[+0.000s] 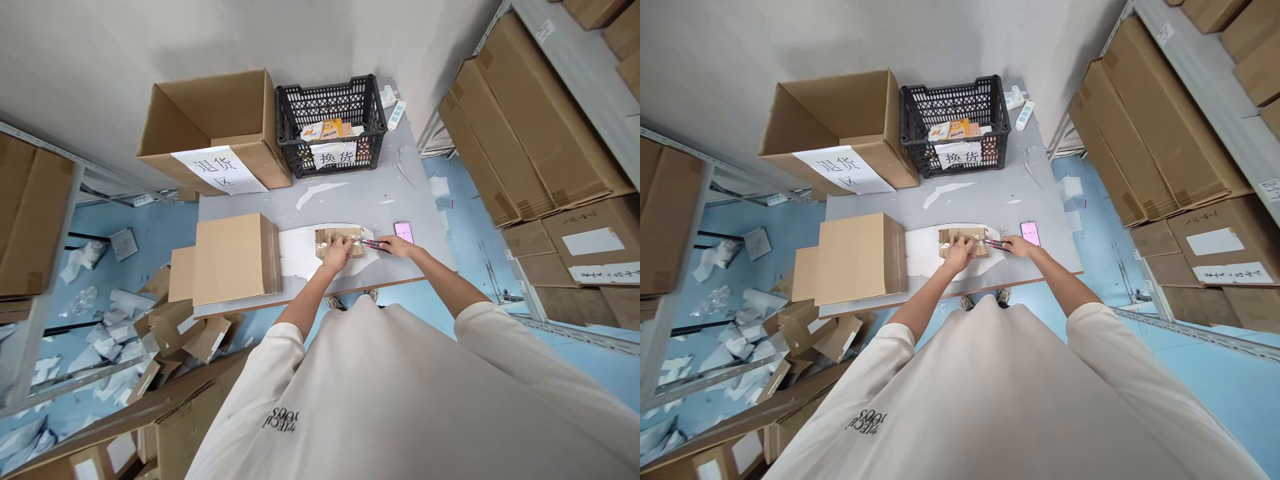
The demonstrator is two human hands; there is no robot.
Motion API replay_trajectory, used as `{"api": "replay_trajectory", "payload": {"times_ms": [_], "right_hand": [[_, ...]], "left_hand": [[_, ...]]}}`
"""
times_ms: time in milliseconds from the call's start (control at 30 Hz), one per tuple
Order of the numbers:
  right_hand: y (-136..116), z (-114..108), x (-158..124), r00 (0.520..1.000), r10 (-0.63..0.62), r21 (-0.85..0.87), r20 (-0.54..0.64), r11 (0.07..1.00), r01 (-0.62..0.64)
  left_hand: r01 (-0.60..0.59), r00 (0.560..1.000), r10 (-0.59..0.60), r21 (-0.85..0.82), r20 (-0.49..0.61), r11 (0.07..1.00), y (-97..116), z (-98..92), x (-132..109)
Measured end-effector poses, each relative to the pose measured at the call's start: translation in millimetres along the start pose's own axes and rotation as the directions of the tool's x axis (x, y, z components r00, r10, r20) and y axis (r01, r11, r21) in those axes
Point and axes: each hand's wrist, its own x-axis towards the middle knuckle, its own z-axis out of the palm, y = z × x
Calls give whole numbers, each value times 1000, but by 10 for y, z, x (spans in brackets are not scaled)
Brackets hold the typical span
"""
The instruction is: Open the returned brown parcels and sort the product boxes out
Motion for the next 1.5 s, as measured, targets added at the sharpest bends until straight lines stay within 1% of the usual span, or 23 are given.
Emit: {"api": "replay_trajectory", "payload": {"times_ms": [67, 167, 200, 300, 433, 533, 600, 633, 700, 800, 867, 900, 1000, 1100, 1200, 1333, 1500], "right_hand": [[6, 60, -23, 1000, -1, 21, 8, 1000, 1], [30, 78, -83, 997, 17, 24, 80, 1000, -19], [34, 76, -101, 996, 22, 19, 86, 1000, -24], [41, 76, -131, 998, 55, 51, 30, 997, -57], [70, 78, -156, 989, 143, 198, -42, 971, -132], [75, 67, -191, 977, 188, 348, -101, 927, -143], [40, 60, -221, 975, 182, 385, -126, 915, -121], [10, 58, -237, 976, 166, 364, -141, 925, -105], [-68, 62, -268, 975, 112, 253, -190, 966, -62], [-199, 86, -309, 967, -39, -16, -253, 999, 36], [-276, 112, -330, 960, -128, -196, -251, 977, 79], [-309, 126, -339, 959, -146, -269, -241, 960, 79], [-379, 162, -360, 966, -129, -403, -223, 915, 29], [-403, 190, -371, 967, -111, -448, -230, 894, -4], [-396, 230, -362, 963, -112, -445, -244, 896, -9], [-393, 314, -309, 951, -132, -445, -280, 896, -6], [-379, 386, -255, 946, -110, -437, -304, 899, -35]], "left_hand": [[9, 1000, -9, 6, 3, 1000, -1, -3, 1], [13, 1000, -13, -1, -13, 1000, -3, 4, 4], [16, 1000, -17, -7, -20, 1000, -3, 5, 10], [16, 1000, -16, -29, -26, 999, -5, 0, 37], [-24, 998, 19, -80, -67, 996, -9, -27, 46], [7, 994, -21, -130, -108, 991, -21, -64, 57], [43, 989, -62, -140, -134, 989, -41, -97, 92], [59, 986, -80, -137, -149, 989, -55, -112, 118], [77, 981, -98, -123, -169, 989, -88, -132, 175], [75, 980, -92, -98, -178, 992, -130, -125, 241], [86, 979, -101, -92, -176, 992, -143, -103, 262], [95, 979, -110, -91, -174, 991, -146, -91, 268], [109, 978, -122, -85, -170, 990, -146, -59, 273], [91, 975, -104, -74, -195, 993, -141, -23, 261], [88, 968, -106, -87, -230, 992, -126, 26, 232], [121, 961, -147, -123, -233, 985, -91, 90, 195], [151, 958, -173, -113, -228, 982, -67, 112, 170]]}}
